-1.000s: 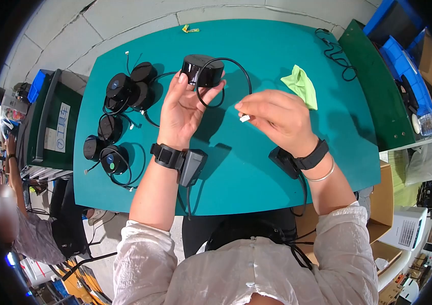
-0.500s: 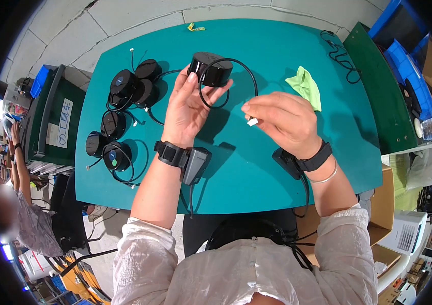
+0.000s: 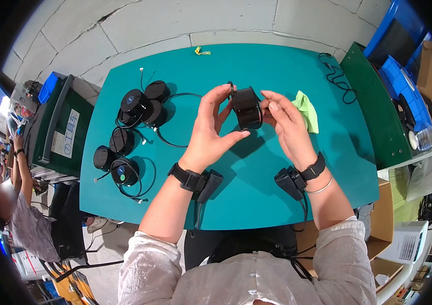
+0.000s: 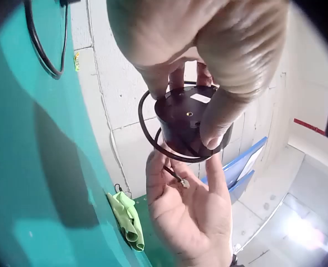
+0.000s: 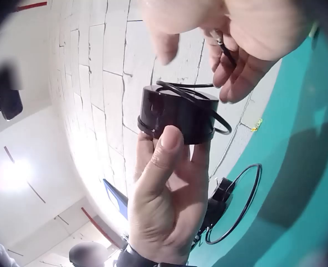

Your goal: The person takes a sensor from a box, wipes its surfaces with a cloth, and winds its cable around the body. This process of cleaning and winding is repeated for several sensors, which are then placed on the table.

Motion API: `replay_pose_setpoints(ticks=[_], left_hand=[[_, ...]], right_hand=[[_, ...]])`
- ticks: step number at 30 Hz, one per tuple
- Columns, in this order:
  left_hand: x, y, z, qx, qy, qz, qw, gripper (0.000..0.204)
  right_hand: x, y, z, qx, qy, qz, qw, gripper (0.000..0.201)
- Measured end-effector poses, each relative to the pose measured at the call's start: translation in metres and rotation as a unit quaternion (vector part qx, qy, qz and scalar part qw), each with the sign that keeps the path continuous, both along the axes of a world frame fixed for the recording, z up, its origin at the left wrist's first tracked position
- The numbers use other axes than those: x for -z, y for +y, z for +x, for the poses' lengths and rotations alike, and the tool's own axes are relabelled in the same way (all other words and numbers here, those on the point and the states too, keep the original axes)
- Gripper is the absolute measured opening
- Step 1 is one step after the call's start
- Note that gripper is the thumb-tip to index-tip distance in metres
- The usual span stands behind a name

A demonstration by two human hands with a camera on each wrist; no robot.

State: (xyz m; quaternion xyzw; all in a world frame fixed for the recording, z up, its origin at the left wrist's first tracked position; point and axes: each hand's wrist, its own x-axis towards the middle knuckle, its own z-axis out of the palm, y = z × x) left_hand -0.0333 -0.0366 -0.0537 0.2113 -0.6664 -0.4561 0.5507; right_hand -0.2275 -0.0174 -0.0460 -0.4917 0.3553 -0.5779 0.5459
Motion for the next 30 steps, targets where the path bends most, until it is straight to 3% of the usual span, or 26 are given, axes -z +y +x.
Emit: replay_pose_setpoints(ticks=[7, 10, 14, 17, 20, 21, 22, 23, 24, 26, 30], left_hand=[[-0.002, 0.005, 0.0, -0.054, -0.067, -0.104, 0.991, 0.093], [-0.003, 0.007, 0.001, -0.052, -0.105, -0.142, 0.983, 0.094], [-0.008, 0.01, 0.002, -0.045, -0.123, -0.151, 0.98, 0.093], [-0.018, 0.015, 0.002, -0.039, -0.128, -0.165, 0.977, 0.094], [-0.018, 0.016, 0.0, -0.005, -0.055, -0.104, 0.993, 0.088], [-0.019, 0.017, -0.001, -0.001, 0.008, 0.0, 1.0, 0.085], [-0.019, 0.018, -0.002, 0.004, 0.07, 0.103, 0.992, 0.082], [-0.019, 0.016, 0.0, 0.004, 0.07, 0.103, 0.992, 0.082], [-0.018, 0.014, 0.002, 0.028, 0.078, 0.146, 0.986, 0.079], [-0.014, 0.014, 0.002, 0.045, 0.078, 0.177, 0.98, 0.074], [-0.013, 0.014, 0.003, 0.043, 0.063, 0.193, 0.978, 0.07]], right_hand=[[0.001, 0.001, 0.003, -0.104, 0.023, -0.079, 0.991, 0.07], [-0.009, 0.006, 0.003, -0.148, 0.014, -0.045, 0.988, 0.077], [-0.004, 0.005, 0.004, -0.133, 0.025, -0.075, 0.988, 0.08], [-0.004, 0.004, 0.007, -0.064, 0.059, -0.166, 0.982, 0.08], [-0.008, 0.004, 0.002, 0.084, 0.241, -0.259, 0.932, 0.08], [-0.011, 0.005, 0.001, 0.083, 0.241, -0.26, 0.931, 0.08], [-0.015, 0.006, 0.001, 0.112, 0.311, -0.321, 0.887, 0.081], [-0.017, 0.006, 0.001, 0.14, 0.378, -0.379, 0.833, 0.082], [-0.016, 0.007, 0.001, 0.139, 0.377, -0.378, 0.834, 0.082], [-0.016, 0.008, 0.004, 0.128, 0.439, -0.427, 0.78, 0.083], [-0.013, 0.009, 0.005, 0.136, 0.459, -0.426, 0.767, 0.084]])
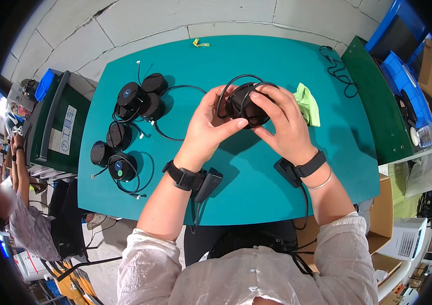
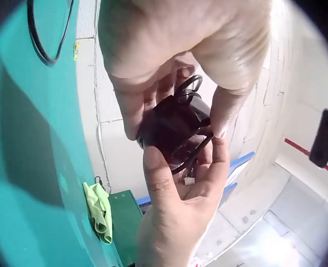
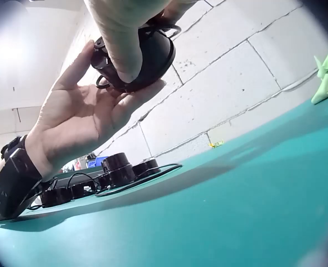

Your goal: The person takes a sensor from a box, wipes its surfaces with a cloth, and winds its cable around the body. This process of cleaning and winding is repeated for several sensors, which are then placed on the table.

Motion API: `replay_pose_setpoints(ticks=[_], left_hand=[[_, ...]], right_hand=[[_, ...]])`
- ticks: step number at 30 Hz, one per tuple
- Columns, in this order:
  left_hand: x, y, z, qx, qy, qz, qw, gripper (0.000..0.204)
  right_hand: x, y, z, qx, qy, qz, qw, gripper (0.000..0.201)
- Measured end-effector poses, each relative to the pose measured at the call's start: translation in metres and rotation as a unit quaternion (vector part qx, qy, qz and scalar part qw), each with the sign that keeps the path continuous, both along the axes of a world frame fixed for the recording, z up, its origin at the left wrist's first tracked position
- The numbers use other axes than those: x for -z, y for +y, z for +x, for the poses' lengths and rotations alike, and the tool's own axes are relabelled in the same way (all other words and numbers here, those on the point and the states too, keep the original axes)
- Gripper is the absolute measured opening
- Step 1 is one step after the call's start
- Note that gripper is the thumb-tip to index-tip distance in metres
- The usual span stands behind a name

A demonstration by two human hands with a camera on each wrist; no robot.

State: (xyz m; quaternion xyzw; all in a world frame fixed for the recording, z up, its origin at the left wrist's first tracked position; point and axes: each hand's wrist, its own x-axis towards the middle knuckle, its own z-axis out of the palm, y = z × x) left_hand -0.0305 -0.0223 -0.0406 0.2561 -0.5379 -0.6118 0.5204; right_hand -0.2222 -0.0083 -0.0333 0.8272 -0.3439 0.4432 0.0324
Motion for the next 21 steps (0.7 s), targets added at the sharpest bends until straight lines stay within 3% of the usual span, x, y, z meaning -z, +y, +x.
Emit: replay_pose_setpoints(ticks=[3, 5, 6, 9, 21], left_hand=[[0.001, 0.0, 0.003, 0.007, -0.001, 0.007, 1.0, 0.061], [0.0, -0.002, 0.004, 0.037, 0.089, 0.092, 0.991, 0.05], [0.003, -0.004, 0.004, 0.037, 0.085, 0.094, 0.991, 0.047], [0.003, -0.006, 0.008, 0.097, 0.108, 0.118, 0.982, 0.049], [0.006, -0.009, 0.008, 0.112, 0.107, 0.142, 0.978, 0.047]], right_hand=[[-0.002, 0.002, 0.0, 0.007, 0.016, -0.008, 1.0, 0.083], [-0.003, 0.001, 0.001, -0.027, -0.033, -0.004, 0.999, 0.087], [-0.002, 0.0, 0.0, -0.027, -0.033, -0.004, 0.999, 0.087], [-0.001, -0.001, -0.001, -0.047, -0.047, 0.0, 0.998, 0.09], [-0.011, 0.002, 0.0, -0.07, -0.031, 0.028, 0.997, 0.086]])
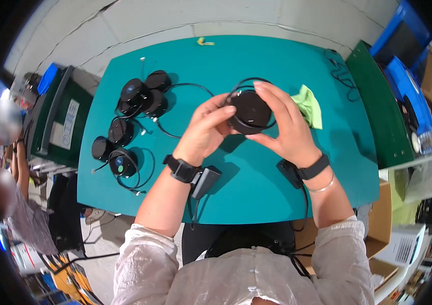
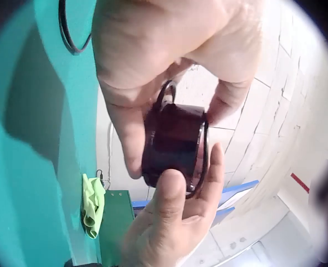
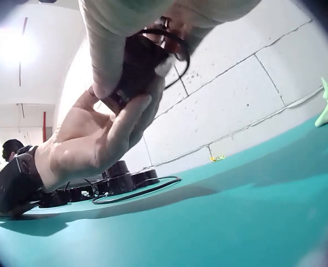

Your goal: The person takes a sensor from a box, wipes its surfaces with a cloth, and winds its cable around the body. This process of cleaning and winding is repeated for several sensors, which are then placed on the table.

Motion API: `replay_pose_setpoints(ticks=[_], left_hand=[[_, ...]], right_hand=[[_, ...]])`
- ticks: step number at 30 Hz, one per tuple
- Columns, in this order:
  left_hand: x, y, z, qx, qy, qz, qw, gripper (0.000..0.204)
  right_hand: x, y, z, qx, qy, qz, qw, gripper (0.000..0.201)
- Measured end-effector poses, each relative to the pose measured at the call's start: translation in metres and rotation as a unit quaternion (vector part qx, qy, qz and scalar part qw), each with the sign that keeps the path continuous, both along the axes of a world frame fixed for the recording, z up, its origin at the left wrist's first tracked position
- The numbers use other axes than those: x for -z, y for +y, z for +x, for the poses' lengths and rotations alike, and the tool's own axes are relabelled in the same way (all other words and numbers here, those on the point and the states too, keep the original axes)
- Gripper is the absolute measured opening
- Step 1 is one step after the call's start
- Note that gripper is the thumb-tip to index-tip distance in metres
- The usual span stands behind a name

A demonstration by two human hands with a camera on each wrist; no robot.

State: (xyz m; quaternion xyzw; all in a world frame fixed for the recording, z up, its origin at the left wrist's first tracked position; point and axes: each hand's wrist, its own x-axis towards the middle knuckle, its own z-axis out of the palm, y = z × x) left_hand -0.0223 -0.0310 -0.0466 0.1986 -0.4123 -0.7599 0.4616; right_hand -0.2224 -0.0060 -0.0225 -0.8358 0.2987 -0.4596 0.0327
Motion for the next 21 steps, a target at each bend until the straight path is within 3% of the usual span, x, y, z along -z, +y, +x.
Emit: replay_pose_setpoints(ticks=[4, 7, 9, 11, 13, 14, 17, 21], left_hand=[[0.008, -0.005, 0.0, -0.029, -0.115, 0.031, 0.992, 0.045], [0.014, -0.01, 0.001, 0.007, -0.117, 0.032, 0.993, 0.051], [0.015, -0.01, -0.001, -0.027, -0.058, 0.083, 0.994, 0.046], [0.017, -0.01, -0.001, -0.047, -0.01, 0.095, 0.994, 0.042], [0.014, -0.009, 0.0, -0.154, -0.022, 0.123, 0.98, 0.038], [0.016, -0.01, 0.001, -0.152, -0.02, 0.121, 0.981, 0.038], [0.022, -0.012, 0.0, -0.279, 0.003, 0.017, 0.96, 0.033], [0.015, -0.007, -0.001, -0.322, 0.013, -0.059, 0.945, 0.031]], right_hand=[[0.002, 0.0, 0.004, 0.056, 0.097, 0.145, 0.983, 0.084], [0.009, -0.011, 0.008, 0.037, 0.102, 0.205, 0.973, 0.084], [0.006, -0.019, 0.011, 0.046, 0.046, 0.285, 0.956, 0.084], [-0.004, -0.039, 0.016, 0.061, 0.05, 0.239, 0.968, 0.083], [-0.017, -0.065, 0.026, 0.088, 0.044, 0.187, 0.977, 0.078], [-0.021, -0.081, 0.033, 0.091, 0.045, 0.185, 0.978, 0.078], [-0.022, -0.129, 0.058, 0.06, 0.116, 0.126, 0.983, 0.073], [0.008, -0.187, 0.103, 0.015, 0.144, 0.142, 0.979, 0.072]])
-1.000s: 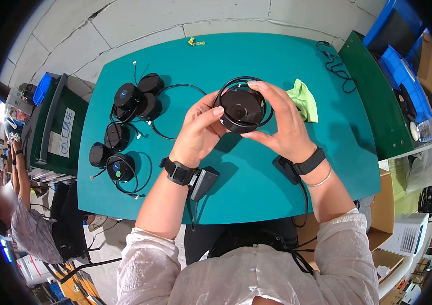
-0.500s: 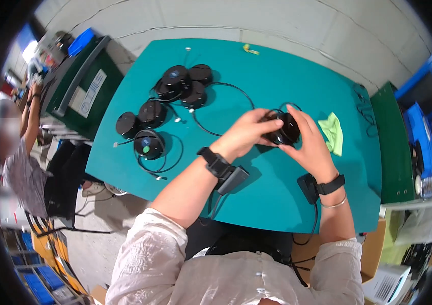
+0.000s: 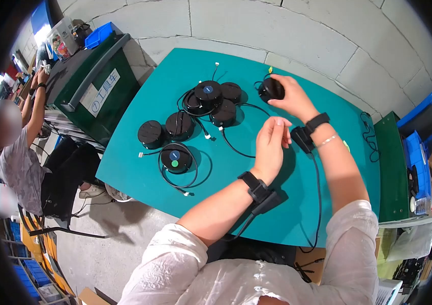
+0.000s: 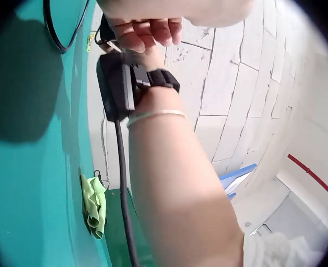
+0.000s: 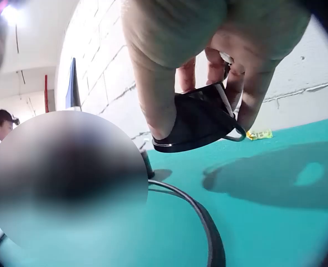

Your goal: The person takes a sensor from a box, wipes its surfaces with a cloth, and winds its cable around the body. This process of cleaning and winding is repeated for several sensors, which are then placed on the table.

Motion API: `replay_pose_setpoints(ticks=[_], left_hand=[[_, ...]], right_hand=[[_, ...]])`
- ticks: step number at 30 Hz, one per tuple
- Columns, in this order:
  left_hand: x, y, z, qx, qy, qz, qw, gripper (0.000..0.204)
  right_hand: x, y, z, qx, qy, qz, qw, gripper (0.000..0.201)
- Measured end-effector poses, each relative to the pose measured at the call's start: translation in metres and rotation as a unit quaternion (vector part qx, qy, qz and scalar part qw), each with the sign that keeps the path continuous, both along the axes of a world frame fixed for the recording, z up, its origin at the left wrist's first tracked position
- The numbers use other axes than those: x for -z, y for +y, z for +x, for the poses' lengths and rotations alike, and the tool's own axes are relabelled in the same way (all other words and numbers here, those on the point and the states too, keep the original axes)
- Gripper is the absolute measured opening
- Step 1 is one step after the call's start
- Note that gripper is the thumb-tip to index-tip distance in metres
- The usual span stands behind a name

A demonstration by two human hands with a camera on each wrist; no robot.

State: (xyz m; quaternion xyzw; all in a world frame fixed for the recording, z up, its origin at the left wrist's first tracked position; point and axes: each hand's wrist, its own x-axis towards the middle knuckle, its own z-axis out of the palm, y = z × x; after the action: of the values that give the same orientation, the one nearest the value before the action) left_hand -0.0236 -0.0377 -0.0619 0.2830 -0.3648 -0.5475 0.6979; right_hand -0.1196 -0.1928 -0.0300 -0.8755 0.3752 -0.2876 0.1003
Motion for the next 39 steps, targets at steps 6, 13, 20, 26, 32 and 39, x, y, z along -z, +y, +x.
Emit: replay_pose_setpoints(ticks=[6, 13, 20, 26, 32, 39], left_hand=[[0.006, -0.008, 0.001, -0.044, 0.026, 0.013, 0.999, 0.029], [0.009, -0.013, -0.001, -0.037, 0.044, 0.048, 0.997, 0.026], [0.012, -0.015, 0.004, -0.039, 0.043, 0.025, 0.998, 0.024], [0.011, -0.018, 0.013, 0.005, 0.039, 0.037, 0.999, 0.018], [0.026, -0.043, 0.04, 0.162, -0.002, 0.045, 0.986, 0.023], [0.005, -0.035, 0.02, 0.231, -0.151, -0.018, 0.961, 0.023]], right_hand=[[0.025, -0.034, 0.031, 0.016, 0.05, 0.044, 0.998, 0.07], [0.031, -0.034, 0.03, 0.006, 0.075, 0.084, 0.994, 0.074], [-0.035, 0.029, -0.03, 0.027, 0.028, 0.053, 0.998, 0.059], [-0.095, 0.195, -0.183, 0.193, -0.029, 0.099, 0.976, 0.033], [-0.05, 0.401, -0.394, 0.465, -0.053, 0.153, 0.871, 0.024], [0.103, 0.583, -0.528, 0.673, -0.242, 0.339, 0.611, 0.017]])
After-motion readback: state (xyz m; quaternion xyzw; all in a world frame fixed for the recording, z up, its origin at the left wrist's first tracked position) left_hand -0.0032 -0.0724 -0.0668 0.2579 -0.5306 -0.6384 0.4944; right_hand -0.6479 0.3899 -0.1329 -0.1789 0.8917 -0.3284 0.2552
